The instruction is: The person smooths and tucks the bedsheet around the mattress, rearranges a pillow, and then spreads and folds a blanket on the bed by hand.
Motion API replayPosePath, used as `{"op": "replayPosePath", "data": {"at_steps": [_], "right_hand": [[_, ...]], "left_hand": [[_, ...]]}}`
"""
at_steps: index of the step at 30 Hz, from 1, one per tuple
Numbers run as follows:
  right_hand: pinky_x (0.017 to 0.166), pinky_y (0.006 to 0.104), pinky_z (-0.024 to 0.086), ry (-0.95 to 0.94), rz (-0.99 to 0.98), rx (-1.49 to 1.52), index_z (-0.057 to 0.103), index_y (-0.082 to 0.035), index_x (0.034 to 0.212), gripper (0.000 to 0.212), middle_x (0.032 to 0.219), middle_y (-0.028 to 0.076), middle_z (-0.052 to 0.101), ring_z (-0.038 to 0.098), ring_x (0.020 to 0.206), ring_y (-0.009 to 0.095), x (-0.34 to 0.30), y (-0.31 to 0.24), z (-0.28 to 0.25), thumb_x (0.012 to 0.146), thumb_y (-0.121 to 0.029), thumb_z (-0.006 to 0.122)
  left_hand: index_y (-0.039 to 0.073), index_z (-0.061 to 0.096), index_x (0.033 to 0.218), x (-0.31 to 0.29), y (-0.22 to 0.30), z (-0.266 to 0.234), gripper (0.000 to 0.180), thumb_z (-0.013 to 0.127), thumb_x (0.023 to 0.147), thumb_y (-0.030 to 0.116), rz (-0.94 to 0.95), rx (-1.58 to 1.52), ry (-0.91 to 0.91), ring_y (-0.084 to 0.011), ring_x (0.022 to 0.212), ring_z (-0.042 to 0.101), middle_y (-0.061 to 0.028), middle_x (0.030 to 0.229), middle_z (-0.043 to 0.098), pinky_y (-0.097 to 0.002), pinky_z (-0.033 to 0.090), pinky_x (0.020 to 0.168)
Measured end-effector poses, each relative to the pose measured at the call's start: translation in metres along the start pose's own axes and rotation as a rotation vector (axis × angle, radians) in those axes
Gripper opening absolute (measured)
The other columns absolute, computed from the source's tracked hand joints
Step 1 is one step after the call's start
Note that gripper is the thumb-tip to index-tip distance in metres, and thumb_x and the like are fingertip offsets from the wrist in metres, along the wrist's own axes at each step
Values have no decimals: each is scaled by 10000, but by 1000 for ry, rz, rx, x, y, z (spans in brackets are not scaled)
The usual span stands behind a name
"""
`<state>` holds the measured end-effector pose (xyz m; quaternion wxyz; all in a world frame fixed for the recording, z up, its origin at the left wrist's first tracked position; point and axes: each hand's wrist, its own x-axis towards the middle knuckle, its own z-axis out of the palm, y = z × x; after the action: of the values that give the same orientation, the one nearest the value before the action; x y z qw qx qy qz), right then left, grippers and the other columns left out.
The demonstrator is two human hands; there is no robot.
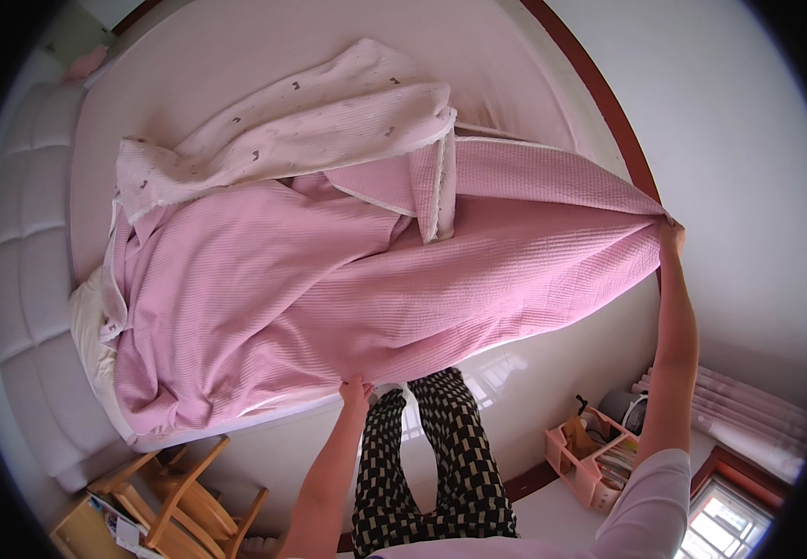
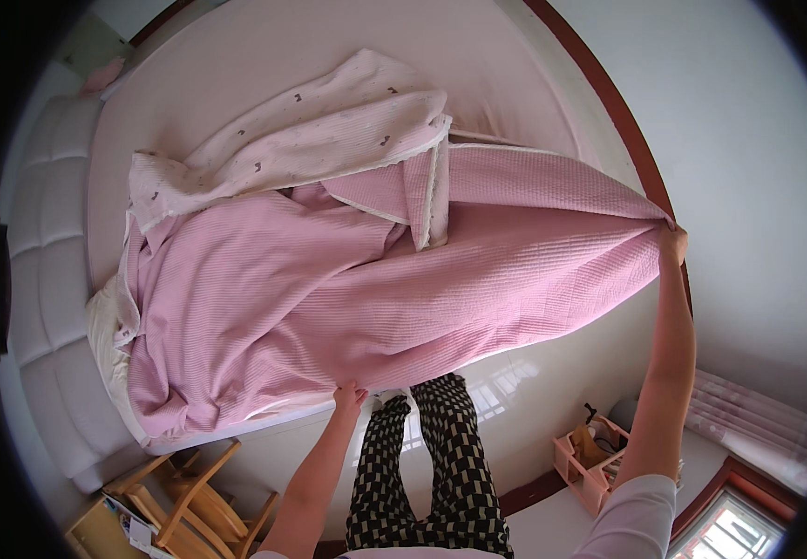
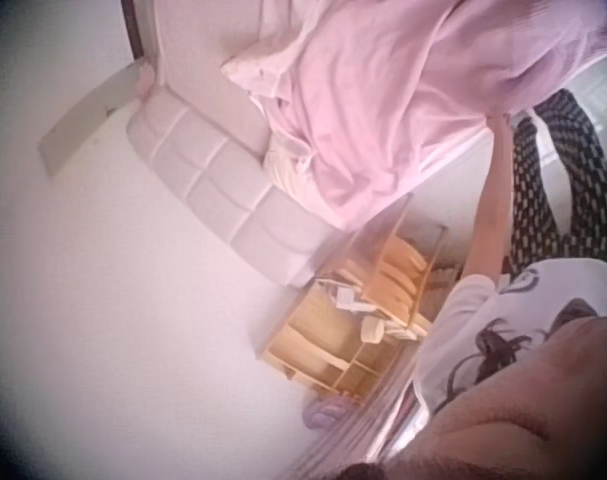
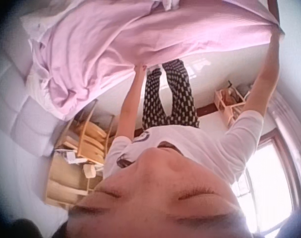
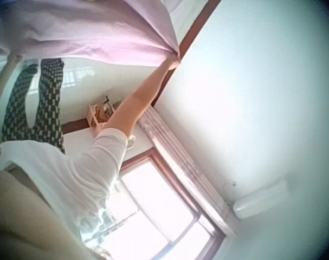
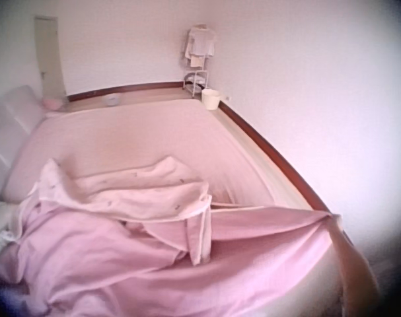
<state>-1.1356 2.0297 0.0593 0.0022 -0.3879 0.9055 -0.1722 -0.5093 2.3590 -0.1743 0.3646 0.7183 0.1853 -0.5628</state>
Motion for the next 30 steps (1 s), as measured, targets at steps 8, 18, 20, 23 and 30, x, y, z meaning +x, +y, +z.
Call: {"op": "replayPosePath", "data": {"at_steps": [8, 18, 20, 23, 30], "right_hand": [[700, 394, 434, -25, 31, 130, 620, -62, 869, 257, 867, 181, 594, 566, 830, 349, 20, 27, 84, 712, -233, 508], [760, 395, 430, -421, 149, 20, 622, -66, 867, 256, 881, 186, 596, 566, 850, 331, 67, 79, 162, 689, -199, 497], [770, 396, 426, -439, 78, 20, 614, -61, 894, 271, 901, 190, 591, 560, 862, 338, 63, 67, 175, 697, -190, 481], [834, 406, 390, -449, -14, -29, 514, -89, 1083, 367, 1031, 174, 550, 505, 971, 342, 59, 48, 189, 745, -188, 409], [891, 425, 322, -442, -581, 103, 401, -31, 1132, 473, 1130, 182, 446, 389, 1080, 329, -4, 26, 220, 694, -119, 557]], "left_hand": [[41, 437, 1034, 11, -34, 36, 337, 555, 733, 132, 117, -18, 79, -170, 745, 509, -77, 866, 499, -311, 470, 631], [92, 382, 1196, -10, -55, 146, 437, 507, 787, 180, 157, -298, 37, -186, 1150, 364, -67, 1234, 386, -389, 346, 862], [84, 365, 1209, -17, -58, 174, 461, 518, 786, 182, 180, -262, 77, -185, 1138, 372, -68, 1224, 395, -385, 351, 856], [56, 340, 1225, -29, -62, 227, 504, 543, 780, 172, 239, -146, 67, -187, 1111, 391, -78, 1205, 411, -374, 357, 853], [-19, 319, 1228, -30, -8, 321, 553, 570, 767, 156, 784, 335, 43, -241, 1077, 429, -160, 1190, 428, -327, 339, 898]]}}
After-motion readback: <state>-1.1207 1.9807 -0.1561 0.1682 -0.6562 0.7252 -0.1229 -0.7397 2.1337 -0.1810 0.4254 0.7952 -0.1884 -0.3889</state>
